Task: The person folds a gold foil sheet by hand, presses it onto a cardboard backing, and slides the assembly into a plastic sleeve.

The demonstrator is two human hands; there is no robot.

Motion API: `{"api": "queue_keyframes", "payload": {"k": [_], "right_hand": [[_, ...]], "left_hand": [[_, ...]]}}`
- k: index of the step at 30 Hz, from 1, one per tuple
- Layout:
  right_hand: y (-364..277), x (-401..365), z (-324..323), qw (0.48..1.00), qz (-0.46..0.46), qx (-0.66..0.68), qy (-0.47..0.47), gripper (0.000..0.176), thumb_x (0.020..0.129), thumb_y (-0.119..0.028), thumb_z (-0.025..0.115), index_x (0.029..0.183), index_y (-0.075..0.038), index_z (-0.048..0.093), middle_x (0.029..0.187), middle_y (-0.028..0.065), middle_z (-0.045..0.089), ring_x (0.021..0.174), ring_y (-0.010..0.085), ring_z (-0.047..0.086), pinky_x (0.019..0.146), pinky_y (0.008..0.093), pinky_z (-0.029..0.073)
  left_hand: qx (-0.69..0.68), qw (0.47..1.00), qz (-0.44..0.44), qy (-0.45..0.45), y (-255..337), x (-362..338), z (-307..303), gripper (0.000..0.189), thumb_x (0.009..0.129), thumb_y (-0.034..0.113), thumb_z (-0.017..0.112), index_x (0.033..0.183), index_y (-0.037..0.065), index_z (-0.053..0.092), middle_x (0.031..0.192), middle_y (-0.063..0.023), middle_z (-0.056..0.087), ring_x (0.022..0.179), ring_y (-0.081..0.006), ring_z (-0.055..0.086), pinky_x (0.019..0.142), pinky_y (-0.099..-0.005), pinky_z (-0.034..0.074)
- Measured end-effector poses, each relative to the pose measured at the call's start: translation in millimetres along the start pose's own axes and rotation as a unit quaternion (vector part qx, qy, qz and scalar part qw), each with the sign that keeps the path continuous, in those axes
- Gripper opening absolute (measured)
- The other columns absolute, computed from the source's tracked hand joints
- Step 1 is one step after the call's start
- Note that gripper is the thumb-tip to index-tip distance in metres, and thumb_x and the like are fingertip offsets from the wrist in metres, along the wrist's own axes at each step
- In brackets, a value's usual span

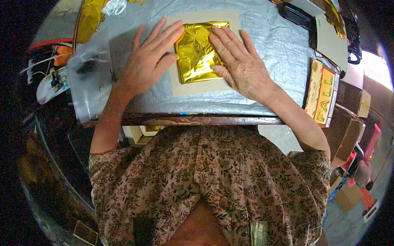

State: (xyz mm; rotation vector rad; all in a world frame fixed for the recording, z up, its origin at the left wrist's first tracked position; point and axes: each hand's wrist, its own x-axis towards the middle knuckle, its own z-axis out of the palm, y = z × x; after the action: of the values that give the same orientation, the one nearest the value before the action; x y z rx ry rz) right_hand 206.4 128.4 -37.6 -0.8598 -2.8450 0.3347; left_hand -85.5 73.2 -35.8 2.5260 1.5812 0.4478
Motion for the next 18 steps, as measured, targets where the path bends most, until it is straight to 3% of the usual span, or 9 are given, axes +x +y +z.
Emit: {"api": "queue_keyframes", "payload": {"k": [2, 4, 14, 17, 18], "right_hand": [[0.9, 0.8, 0.2, 1.0, -0.004, -0.004, 0.003, 0.07, 0.105, -0.038, 0.053, 0.164, -0.008, 0.028, 0.17, 0.0139, 0.026, 0.157, 0.0326, 0.024, 0.128, 0.0519, 0.016], [0.5, -1.5, 1.7, 1.0, -0.004, -0.006, 0.004, 0.069, 0.106, -0.037, 0.053, 0.164, -0.009, 0.028, 0.17, 0.0137, 0.026, 0.157, 0.0326, 0.025, 0.128, 0.0518, 0.016], [10.7, -3.0, 3.0, 0.997, -0.051, -0.056, 0.018, 0.066, 0.109, -0.039, 0.046, 0.165, -0.01, 0.025, 0.169, 0.0133, 0.026, 0.157, 0.0305, 0.024, 0.129, 0.0512, 0.014], [13.3, -2.9, 3.6, 0.996, -0.056, -0.063, 0.017, 0.065, 0.109, -0.038, 0.044, 0.164, -0.009, 0.025, 0.169, 0.0129, 0.026, 0.158, 0.0284, 0.023, 0.129, 0.0511, 0.014], [12.8, -2.9, 4.4, 0.996, -0.062, -0.063, 0.024, 0.064, 0.11, -0.038, 0.044, 0.164, -0.009, 0.025, 0.169, 0.0126, 0.026, 0.158, 0.0278, 0.023, 0.129, 0.0512, 0.014]], "left_hand": [[0.007, 1.0, 0.001, -0.002, 1.8, -0.4, -1.3, 0.069, 0.1, 0.052, 0.058, 0.156, 0.013, 0.046, 0.166, -0.0012, 0.038, 0.155, -0.0277, 0.031, 0.125, -0.0612, 0.014], [-0.002, 1.0, 0.0, -0.023, 3.8, -2.2, -0.1, 0.077, 0.098, 0.047, 0.064, 0.162, 0.014, 0.036, 0.17, -0.0011, 0.03, 0.158, -0.0306, 0.022, 0.125, -0.0631, 0.008], [0.027, 0.998, 0.059, 0.024, -2.5, -4.2, 5.1, 0.082, 0.096, 0.053, 0.064, 0.162, 0.016, 0.034, 0.17, -0.0004, 0.03, 0.158, -0.0301, 0.023, 0.123, -0.0665, 0.007], [0.099, 0.994, 0.056, 0.003, 5.6, -4.3, -6.3, 0.078, 0.1, 0.049, 0.06, 0.163, 0.013, 0.032, 0.17, -0.0044, 0.029, 0.158, -0.0308, 0.024, 0.125, -0.0611, 0.013], [0.078, 0.995, 0.024, -0.064, 11.1, -0.1, -21.6, 0.086, 0.098, 0.052, 0.061, 0.164, 0.011, 0.025, 0.171, -0.0087, 0.026, 0.158, -0.0326, 0.021, 0.125, -0.0624, 0.012]]}}
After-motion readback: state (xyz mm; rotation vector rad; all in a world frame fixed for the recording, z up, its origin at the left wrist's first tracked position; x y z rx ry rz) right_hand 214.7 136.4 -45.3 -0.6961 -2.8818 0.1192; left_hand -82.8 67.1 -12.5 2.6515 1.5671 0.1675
